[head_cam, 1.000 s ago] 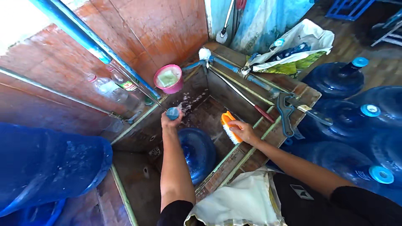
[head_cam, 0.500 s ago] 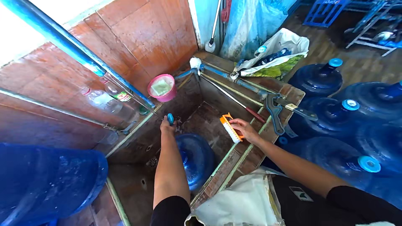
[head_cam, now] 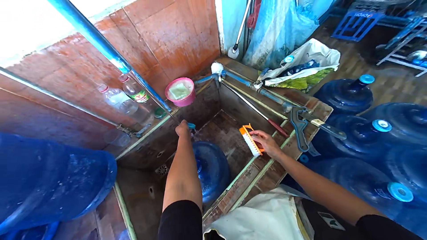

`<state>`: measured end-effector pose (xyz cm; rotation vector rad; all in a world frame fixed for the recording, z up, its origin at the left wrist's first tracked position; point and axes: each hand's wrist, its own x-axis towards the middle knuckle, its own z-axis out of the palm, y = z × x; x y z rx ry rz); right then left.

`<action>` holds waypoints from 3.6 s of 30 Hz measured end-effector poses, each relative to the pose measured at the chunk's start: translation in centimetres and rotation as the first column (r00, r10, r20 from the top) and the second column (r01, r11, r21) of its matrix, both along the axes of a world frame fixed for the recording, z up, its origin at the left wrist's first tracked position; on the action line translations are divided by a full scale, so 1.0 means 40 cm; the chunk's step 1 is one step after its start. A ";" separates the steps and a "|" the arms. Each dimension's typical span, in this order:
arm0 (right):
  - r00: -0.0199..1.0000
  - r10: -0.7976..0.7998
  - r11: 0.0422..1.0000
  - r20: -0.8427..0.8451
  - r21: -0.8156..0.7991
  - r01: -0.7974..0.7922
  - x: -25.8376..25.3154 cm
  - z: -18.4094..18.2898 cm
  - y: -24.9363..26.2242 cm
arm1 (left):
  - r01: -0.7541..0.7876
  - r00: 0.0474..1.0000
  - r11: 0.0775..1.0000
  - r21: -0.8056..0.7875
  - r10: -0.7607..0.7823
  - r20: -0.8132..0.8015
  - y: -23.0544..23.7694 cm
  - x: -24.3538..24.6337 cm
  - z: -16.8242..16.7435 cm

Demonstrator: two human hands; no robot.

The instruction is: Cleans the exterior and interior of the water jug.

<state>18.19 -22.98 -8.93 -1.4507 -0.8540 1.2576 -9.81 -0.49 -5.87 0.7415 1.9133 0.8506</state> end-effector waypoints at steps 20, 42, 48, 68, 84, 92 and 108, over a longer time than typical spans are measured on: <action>0.998 0.056 0.998 0.020 -0.020 -0.055 -0.001 -0.002 0.010 | 0.372 0.922 0.922 -0.112 -0.352 0.160 -0.018 -0.111 0.132; 0.995 0.099 0.995 0.013 -0.016 -0.099 0.003 0.008 0.007 | 0.723 0.601 0.689 -0.038 -0.657 -0.455 -0.097 -0.048 0.142; 0.959 0.042 0.998 0.282 -0.063 -0.025 0.013 0.083 0.006 | 0.749 0.469 0.641 -0.165 -0.690 -0.551 -0.096 -0.031 0.153; 0.253 -0.061 0.986 0.966 0.098 -0.135 0.301 0.212 0.194 | 0.162 0.984 0.959 0.232 -0.138 -0.113 -0.114 -0.142 0.077; 0.240 0.465 0.018 0.852 0.262 -0.965 -0.238 0.088 -0.206 | -0.742 0.321 0.439 0.507 0.896 -0.305 -1.209 -0.623 0.059; -0.083 0.646 -0.016 0.759 -0.096 -0.995 -0.218 0.156 -0.235 | -0.971 0.147 0.237 0.029 0.692 -0.707 -1.735 -0.556 0.017; 0.555 0.701 0.635 0.448 -0.039 -0.772 -0.130 0.103 -0.411 | 0.479 0.860 0.793 0.377 -0.338 -0.382 -0.663 -0.235 0.106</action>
